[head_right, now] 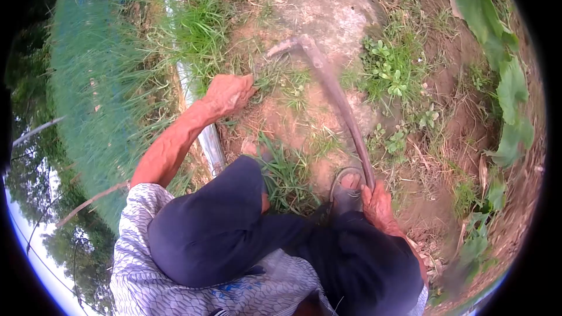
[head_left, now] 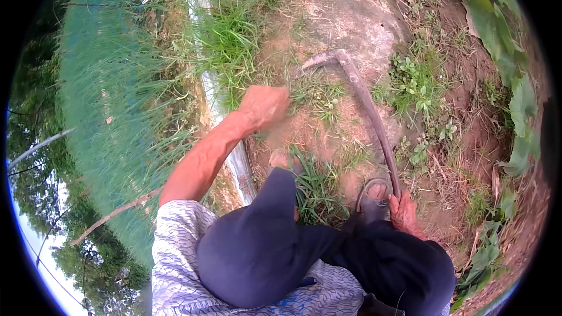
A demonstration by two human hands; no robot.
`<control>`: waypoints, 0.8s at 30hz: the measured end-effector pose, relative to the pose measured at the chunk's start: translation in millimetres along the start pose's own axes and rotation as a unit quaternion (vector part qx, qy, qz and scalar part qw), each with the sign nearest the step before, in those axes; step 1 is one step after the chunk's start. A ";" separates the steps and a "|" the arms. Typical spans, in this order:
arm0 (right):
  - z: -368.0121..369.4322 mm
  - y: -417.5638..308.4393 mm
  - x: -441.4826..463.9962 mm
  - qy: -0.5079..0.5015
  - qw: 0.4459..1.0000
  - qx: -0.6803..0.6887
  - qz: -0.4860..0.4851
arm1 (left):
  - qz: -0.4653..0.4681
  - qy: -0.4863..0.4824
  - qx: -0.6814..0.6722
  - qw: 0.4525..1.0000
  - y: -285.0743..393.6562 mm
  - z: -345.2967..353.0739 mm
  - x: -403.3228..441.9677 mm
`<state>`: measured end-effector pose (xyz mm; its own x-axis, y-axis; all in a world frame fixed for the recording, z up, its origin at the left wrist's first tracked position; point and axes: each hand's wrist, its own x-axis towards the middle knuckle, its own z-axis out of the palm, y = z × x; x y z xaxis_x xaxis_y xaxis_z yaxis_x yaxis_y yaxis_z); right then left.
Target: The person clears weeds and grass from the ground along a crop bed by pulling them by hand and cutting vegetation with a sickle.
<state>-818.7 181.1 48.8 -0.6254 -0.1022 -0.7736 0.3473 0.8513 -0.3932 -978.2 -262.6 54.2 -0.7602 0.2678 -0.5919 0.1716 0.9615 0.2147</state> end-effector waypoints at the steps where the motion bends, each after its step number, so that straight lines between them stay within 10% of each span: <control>1: -2.2 19.8 -18.3 -0.015 1.000 0.010 0.004 | 0.015 -0.049 -0.036 0.998 11.9 21.3 -12.9; 4: -21.5 32.0 -29.5 -0.008 0.998 0.060 -0.005 | 0.083 -0.079 -0.064 0.991 30.7 28.0 -33.2; 6: -34.6 21.5 -26.8 0.013 0.995 0.099 -0.002 | -0.036 0.042 -0.082 0.995 16.9 24.9 -15.3; 9: -78.7 -23.2 13.2 0.051 0.994 0.097 -0.021 | 0.024 0.264 -0.002 0.964 -21.0 -1.1 20.0; 18: -97.9 -208.0 118.4 0.044 0.985 0.022 -0.167 | -0.153 0.256 0.133 0.945 -109.6 -29.3 83.3; 24: -34.4 -154.3 112.9 0.037 0.994 -0.042 -0.092 | -0.078 0.207 0.093 0.971 -131.2 -47.0 65.3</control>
<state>-967.0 55.9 39.2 -0.7240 -0.2254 -0.6519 0.1645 0.8614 -0.4805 -1079.8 -374.2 23.8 -0.9663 0.1082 -0.2337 0.1160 0.9931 -0.0196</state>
